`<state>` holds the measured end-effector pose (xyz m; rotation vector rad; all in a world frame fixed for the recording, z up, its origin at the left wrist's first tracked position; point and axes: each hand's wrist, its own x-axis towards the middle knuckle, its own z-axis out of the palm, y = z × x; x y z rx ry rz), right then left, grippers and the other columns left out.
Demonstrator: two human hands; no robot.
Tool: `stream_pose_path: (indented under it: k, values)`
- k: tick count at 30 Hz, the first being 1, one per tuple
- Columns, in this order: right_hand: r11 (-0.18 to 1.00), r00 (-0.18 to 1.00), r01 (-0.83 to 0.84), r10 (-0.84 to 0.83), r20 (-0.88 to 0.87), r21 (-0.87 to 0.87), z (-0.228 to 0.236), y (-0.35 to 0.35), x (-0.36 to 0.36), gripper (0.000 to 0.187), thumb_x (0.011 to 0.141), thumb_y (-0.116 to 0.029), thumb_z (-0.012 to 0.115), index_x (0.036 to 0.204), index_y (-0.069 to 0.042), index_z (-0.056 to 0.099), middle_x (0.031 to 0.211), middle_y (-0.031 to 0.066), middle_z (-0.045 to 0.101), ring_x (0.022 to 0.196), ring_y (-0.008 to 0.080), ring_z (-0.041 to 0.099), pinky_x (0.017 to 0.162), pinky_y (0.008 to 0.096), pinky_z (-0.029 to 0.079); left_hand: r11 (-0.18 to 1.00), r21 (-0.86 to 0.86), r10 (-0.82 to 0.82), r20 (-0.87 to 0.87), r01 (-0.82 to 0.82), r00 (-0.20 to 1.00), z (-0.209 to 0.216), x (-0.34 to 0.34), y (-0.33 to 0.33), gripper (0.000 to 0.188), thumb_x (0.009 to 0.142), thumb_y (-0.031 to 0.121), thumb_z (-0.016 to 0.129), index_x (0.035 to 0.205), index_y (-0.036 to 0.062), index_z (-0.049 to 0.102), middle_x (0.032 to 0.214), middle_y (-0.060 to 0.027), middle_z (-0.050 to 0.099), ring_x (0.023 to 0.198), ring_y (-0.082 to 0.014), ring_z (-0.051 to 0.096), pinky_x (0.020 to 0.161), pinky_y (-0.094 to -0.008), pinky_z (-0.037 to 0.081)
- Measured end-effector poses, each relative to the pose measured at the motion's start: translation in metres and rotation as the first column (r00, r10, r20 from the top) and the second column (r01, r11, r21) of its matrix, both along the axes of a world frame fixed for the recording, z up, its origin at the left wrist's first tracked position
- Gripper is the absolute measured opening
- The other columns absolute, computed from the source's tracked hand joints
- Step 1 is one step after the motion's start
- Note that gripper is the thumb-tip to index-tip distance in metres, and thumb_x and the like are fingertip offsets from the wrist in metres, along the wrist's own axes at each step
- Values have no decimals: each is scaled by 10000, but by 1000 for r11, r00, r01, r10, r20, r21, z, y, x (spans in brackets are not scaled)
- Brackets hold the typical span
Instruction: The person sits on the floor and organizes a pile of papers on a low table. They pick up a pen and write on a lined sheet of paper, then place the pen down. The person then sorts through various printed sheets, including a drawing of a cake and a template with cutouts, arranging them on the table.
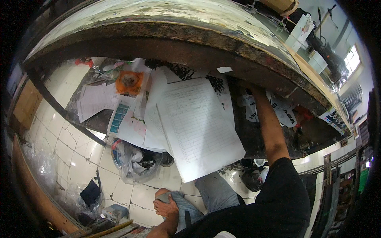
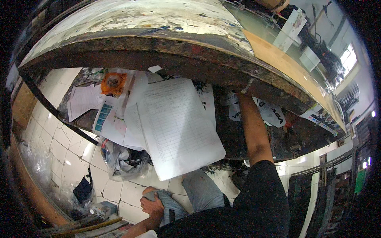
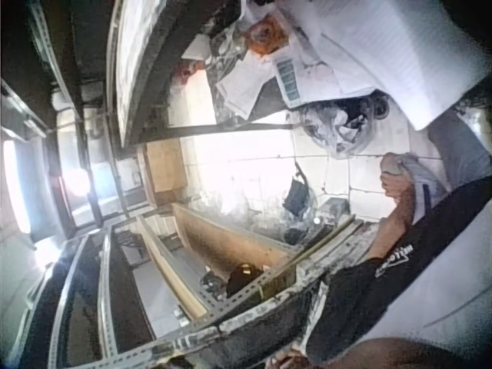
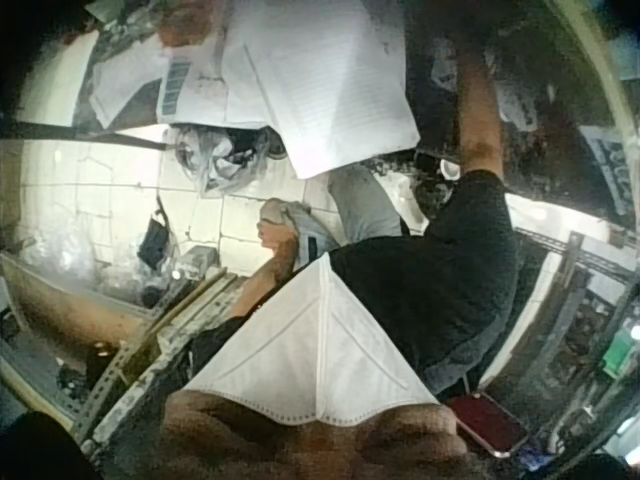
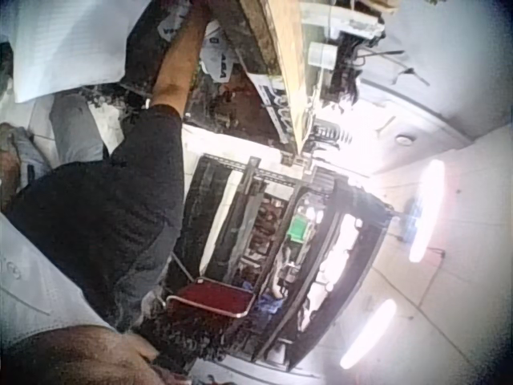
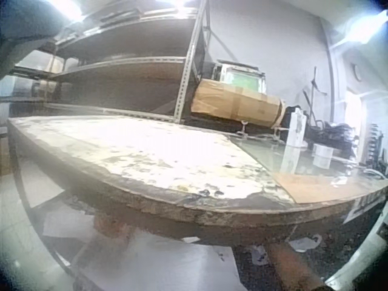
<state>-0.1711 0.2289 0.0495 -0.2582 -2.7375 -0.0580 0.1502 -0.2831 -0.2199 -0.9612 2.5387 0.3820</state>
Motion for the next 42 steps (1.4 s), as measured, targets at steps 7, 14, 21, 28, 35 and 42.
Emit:
stream_pose_path:
  k: [7, 14, 21, 28, 35, 42]
  values:
    - [1000, 1000, -14, 14, 5, -9, -3, -6, -2, 425, 777, -244, 687, 1131, -24, 602, 1101, 217, 622, 1020, 348, 593, 899, 416, 456, 1000, -16, -8, -108, 6, 994, -7, 6, -1, 639, 807, 518, 658, 1117, -1, 452, 1134, -141, 467, 1131, -337, 469, 907, -502, 402]
    - [1000, 999, 3, -4, 45, 15, 0, -7, 14, 434, 765, -245, 700, 1120, -14, 604, 1075, 218, 633, 993, 346, 608, 880, 412, 467, 998, -36, -46, -124, 42, 991, -12, 9, -2, 698, 815, 521, 649, 1192, -25, 435, 1199, -157, 472, 1147, -338, 469, 911, -495, 403]
    - [998, 996, -60, 58, 61, 33, 17, -37, 39, 444, 754, -247, 713, 1109, -3, 605, 1049, 219, 644, 965, 345, 622, 861, 407, 479, 1000, 29, 8, -14, -8, 1000, -2, 4, -3, 724, 801, 550, 636, 1227, -4, 449, 1278, -125, 445, 1192, -308, 429, 948, -439, 350]
    - [967, 945, -151, 203, 256, -207, 65, -165, 150, 453, 742, -248, 727, 1097, 7, 607, 1024, 220, 656, 938, 344, 636, 841, 403, 490, 999, 33, 10, -67, -8, 998, -3, 5, -3, 691, 794, 549, 648, 1176, 3, 467, 1248, -129, 451, 1187, -313, 431, 930, -445, 361]
    - [932, 853, -325, 363, 376, -162, 63, -242, 253, 755, 658, -349, 797, 1317, -124, 505, 1362, 187, 455, 1280, 395, 409, 1034, 524, 365, 999, 22, -26, -89, 28, 996, -8, 10, -3, 718, 783, 572, 644, 1187, 6, 465, 1230, -139, 466, 1200, -320, 427, 953, -475, 354]
    - [891, 878, -453, 440, 189, 27, 12, -226, 266, 605, 684, -185, 738, 1266, -193, 572, 1347, 63, 503, 1275, 330, 409, 975, 545, 364, 996, 85, 3, -113, 7, 994, -8, 15, -10, 736, 781, 589, 634, 1199, 8, 462, 1223, -141, 482, 1194, -335, 442, 969, -484, 348]
